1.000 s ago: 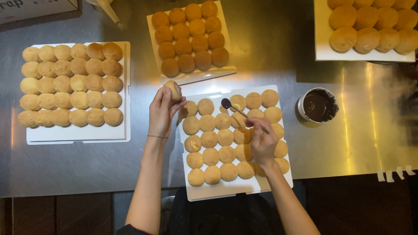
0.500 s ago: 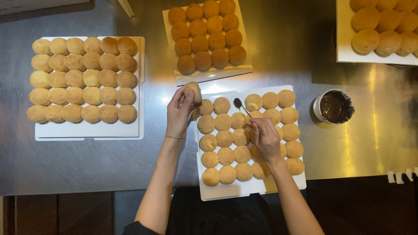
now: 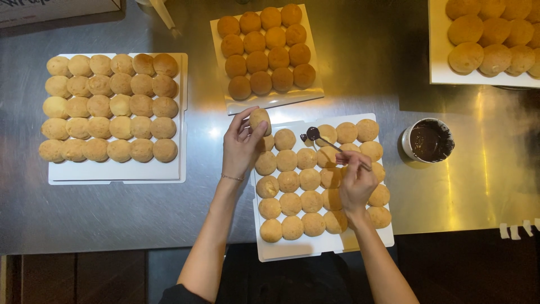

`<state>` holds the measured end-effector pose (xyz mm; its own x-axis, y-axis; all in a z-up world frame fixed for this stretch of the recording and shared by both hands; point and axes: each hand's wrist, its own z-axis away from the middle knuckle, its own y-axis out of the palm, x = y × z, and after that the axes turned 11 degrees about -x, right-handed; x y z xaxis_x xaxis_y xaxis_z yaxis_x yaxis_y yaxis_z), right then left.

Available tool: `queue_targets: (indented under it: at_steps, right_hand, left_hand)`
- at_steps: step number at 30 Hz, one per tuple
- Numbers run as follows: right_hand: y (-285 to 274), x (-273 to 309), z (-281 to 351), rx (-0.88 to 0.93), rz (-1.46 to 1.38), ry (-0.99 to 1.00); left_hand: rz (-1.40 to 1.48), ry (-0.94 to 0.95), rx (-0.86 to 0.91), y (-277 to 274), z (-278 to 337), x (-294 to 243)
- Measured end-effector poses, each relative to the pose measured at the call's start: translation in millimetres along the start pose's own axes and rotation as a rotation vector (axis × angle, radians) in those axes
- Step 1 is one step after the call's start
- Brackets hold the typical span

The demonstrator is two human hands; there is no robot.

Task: Filling round pastries with chocolate using a spoon.

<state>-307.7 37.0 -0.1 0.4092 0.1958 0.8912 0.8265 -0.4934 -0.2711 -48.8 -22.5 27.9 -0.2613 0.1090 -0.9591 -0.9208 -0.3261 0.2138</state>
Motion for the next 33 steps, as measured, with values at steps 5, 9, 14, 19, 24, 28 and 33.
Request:
queue_targets:
  at_steps: [5, 9, 14, 19, 24, 28, 33]
  right_hand:
    - [0.6, -25.5, -10.8, -0.178, -0.337, 0.537]
    - [-9.1, -55.1, -15.3, -0.266, -0.629, 0.961]
    - [-42.9, -105.5, -20.8, -0.278, -0.947, 1.247]
    - [-97.6, -109.6, -41.5, -0.295, -1.029, 1.131]
    - [-153.9, -98.1, -65.5, -0.428, -0.820, 0.926]
    - [-180.4, -88.5, -81.8, -0.425, -0.714, 0.691]
    - [-193.6, -108.8, -80.6, -0.196, -0.037, 0.103]
  left_hand:
    - [-0.137, 0.085, 0.014, 7.0, -1.1, -9.5]
    - [-0.382, 0.116, -0.016, 19.4, -1.8, -14.9]
    - [-0.691, 0.240, 0.135, 56.1, -14.5, 9.9]
    - [-0.947, 0.397, 0.385, 69.9, -27.8, 56.8]
    - [-1.267, 0.521, 0.486, 68.9, -32.4, 71.3]
    - [-1.239, 0.534, 0.515, 73.8, -31.3, 75.6]
    - [-1.412, 0.309, 0.374, 104.8, -16.4, 64.5]
